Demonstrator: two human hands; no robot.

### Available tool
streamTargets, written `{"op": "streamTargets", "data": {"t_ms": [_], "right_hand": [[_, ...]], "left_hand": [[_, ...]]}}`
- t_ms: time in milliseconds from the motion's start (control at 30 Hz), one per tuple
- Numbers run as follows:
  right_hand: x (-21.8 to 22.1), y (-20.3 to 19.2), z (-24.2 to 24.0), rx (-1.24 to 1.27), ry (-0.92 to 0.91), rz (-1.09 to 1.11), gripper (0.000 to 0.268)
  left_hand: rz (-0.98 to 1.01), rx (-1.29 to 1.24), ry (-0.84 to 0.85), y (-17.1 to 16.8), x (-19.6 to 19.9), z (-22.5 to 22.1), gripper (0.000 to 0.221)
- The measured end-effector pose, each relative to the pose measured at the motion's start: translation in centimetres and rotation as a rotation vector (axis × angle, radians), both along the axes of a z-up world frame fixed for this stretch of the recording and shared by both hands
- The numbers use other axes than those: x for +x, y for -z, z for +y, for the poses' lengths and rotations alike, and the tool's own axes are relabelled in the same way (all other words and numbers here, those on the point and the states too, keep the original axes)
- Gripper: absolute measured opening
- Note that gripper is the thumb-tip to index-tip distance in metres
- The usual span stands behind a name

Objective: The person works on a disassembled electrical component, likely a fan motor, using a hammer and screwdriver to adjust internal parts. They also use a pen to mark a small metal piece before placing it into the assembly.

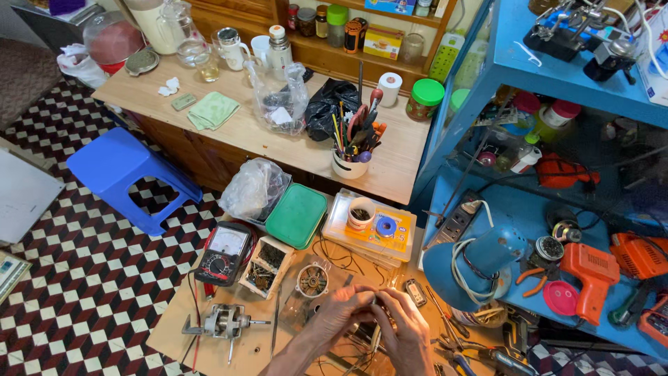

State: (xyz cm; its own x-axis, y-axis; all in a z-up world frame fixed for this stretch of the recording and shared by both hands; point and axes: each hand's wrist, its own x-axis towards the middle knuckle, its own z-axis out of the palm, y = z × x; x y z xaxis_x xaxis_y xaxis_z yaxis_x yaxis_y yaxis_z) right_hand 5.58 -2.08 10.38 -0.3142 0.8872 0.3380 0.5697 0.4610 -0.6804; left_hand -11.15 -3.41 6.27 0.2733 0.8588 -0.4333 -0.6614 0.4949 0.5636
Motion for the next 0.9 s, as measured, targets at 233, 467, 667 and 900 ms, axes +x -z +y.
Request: {"op": "streamTargets", "data": {"t_ms": [233, 467, 667, 900], "right_hand": [[-2.5, -4.0, 0.6, 0.038, -0.182, 0.049, 0.027], [-7.0, -3.0, 2.8, -0.066, -0.17, 0.036, 0.037], [-11.2, -1.6, 7.4, -0.258, 0.099, 0.139, 0.034], [-15.0, -0.6, 17.4, -0.325, 0.262, 0.179, 0.033]], "left_hand": [[0.146, -0.003, -0.044, -2.2, -2.8, -1.5, 0.037], [0.188, -0.01, -0.269, 0.5, -5.1, 0.0, 0.033], [0.317, 0.022, -0.374, 1.5, -10.0, 4.6, 0.034], [0.391, 0.111, -0.364, 2.8, -14.7, 7.4, 0.037]]}}
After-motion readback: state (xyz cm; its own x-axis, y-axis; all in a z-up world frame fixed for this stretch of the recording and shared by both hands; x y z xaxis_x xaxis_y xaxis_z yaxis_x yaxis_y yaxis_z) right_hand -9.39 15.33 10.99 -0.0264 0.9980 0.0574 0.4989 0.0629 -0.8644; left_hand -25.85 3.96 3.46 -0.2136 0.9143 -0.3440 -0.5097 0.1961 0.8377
